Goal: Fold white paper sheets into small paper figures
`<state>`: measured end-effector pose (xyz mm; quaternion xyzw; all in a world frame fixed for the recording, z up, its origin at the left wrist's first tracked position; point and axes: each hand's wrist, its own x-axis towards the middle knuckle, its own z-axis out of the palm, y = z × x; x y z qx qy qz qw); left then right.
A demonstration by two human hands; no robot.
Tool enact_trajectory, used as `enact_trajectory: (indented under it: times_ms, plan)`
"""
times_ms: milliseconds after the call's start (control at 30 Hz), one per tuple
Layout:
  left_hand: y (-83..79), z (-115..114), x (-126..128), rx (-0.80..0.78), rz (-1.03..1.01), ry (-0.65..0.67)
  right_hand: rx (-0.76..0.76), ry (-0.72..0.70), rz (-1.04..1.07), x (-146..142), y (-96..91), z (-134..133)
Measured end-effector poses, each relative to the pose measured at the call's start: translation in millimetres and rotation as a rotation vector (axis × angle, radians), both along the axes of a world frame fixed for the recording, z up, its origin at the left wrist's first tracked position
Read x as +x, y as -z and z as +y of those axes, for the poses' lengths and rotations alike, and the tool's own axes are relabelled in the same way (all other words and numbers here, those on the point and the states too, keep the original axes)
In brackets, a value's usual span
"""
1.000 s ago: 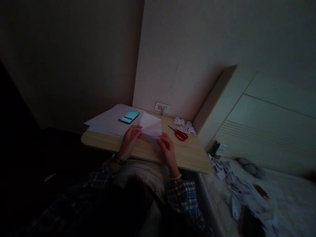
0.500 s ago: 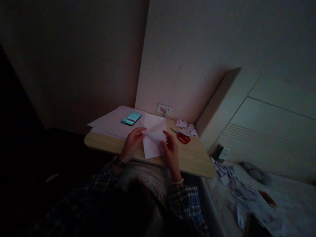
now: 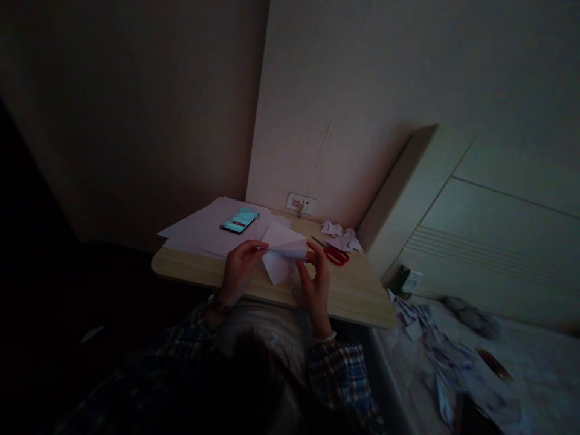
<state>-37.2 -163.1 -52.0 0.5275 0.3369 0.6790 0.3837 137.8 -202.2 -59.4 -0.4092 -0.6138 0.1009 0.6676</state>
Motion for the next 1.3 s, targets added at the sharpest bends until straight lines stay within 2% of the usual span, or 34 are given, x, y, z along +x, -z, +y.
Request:
enact_trajectory:
  times_ms: [200, 267, 333, 433, 600, 733, 833, 933, 1100, 1200, 1300]
  plan:
    - [1.5, -1, -2, 0.130, -0.121, -0.175, 0.039, 0.137, -0.108, 2, 1.5, 1]
    - [1.2, -3, -2, 0.129, -0.164, -0.131, 0.004, 0.140, -0.124, 2, 2.1, 1]
    - [1.4, -4, -1, 0.089, -0.227, -0.070, -0.037, 0.087, -0.108, 2, 2.8, 1]
    - [2.1, -4, 1, -0.004, -0.290, -0.052, -0.092, 0.004, -0.048, 1, 2.8, 1]
    - [-2.6, -7, 3, -0.053, -0.329, 0.007, -0.138, -0.058, 0.004, -2, 1.1, 0]
    - [-10.0, -12, 5, -0.127, -0.296, 0.134, -0.220, -0.134, -0.058, -5, 1.3, -1]
    - [-11.5, -12, 6, -0.165, -0.251, 0.206, -0.222, -0.129, -0.032, -5, -0.2, -3]
    - [-9.3, -9, 6, -0.182, -0.283, 0.196, -0.172, -0.135, 0.070, -5, -2.4, -4]
    - [-7.1, -6, 4, -0.188, -0.340, 0.145, -0.106, -0.045, 0.143, -4, -2.5, -2]
    - [-7.6, -6, 3, -0.206, -0.216, 0.152, -0.075, 0.034, 0.129, -2, -4.2, -3]
    - [-7.6, -7, 4, -0.184, -0.058, 0.152, 0.051, 0.206, 0.103, 0, -8.9, -5]
